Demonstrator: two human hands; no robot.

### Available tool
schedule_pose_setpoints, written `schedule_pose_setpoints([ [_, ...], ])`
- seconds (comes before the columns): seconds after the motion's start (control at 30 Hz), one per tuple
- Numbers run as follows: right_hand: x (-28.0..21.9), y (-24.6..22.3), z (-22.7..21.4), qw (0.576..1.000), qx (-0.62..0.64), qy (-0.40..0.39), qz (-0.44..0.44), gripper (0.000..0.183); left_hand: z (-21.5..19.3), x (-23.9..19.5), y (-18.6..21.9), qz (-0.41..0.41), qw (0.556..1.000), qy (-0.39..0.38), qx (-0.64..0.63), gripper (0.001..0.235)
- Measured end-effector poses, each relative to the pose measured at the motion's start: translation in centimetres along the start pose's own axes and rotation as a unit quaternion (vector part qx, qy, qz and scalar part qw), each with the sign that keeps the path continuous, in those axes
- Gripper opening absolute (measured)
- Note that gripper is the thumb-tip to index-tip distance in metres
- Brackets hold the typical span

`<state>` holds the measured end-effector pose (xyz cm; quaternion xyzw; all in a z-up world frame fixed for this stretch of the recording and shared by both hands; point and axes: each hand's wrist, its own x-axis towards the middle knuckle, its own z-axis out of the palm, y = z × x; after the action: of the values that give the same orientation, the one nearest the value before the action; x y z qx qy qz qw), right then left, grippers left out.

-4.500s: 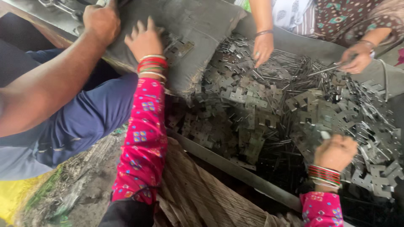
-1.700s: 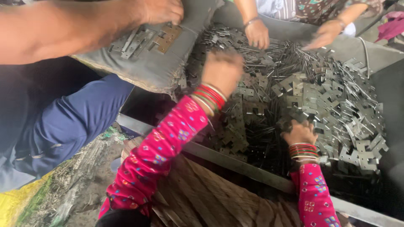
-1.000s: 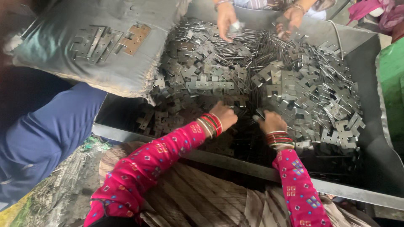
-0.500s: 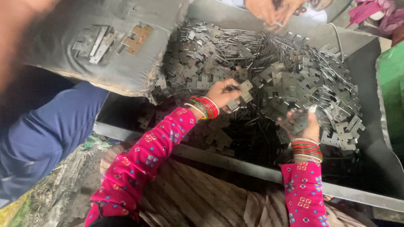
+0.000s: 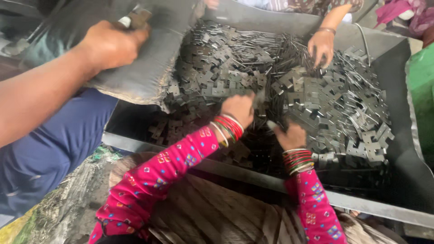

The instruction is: The person sorts through a large bin of metal hinges and small metal rods by hand, picking them up and moving them around within the bin while others also work in the same bin.

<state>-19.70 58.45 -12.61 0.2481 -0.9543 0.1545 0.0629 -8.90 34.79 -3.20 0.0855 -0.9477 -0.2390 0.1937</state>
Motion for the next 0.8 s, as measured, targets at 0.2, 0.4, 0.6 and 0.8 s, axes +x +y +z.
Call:
schedule_pose_setpoints([
  [0.2, 1.8, 4.5, 0.3, 0.974, -0.222, -0.039, -0.011, 0.018, -9.5, 5.3, -8.8, -0.072, 0.933, 0.196, 0.292, 0.016],
  [0.4, 1.5, 2.2, -0.5, 0.961, -0.265, 0.028, -0.068, 0.023, -15.2, 5.0, -18.7, -0.246, 0.851, 0.239, 0.399, 0.018],
  [0.6, 1.6, 3.2, -0.5, 0.97, -0.234, 0.044, -0.04, 0.034, -12.3, 4.9, -8.2, -0.055, 0.853, 0.335, 0.396, 0.047],
  [0.8, 0.0, 6.2, -2.4, 0.803, 0.582, 0.126, -0.003, 0.026, -0.6, 0.3, -1.3, 0.192, 0.973, -0.078, 0.102, 0.01],
])
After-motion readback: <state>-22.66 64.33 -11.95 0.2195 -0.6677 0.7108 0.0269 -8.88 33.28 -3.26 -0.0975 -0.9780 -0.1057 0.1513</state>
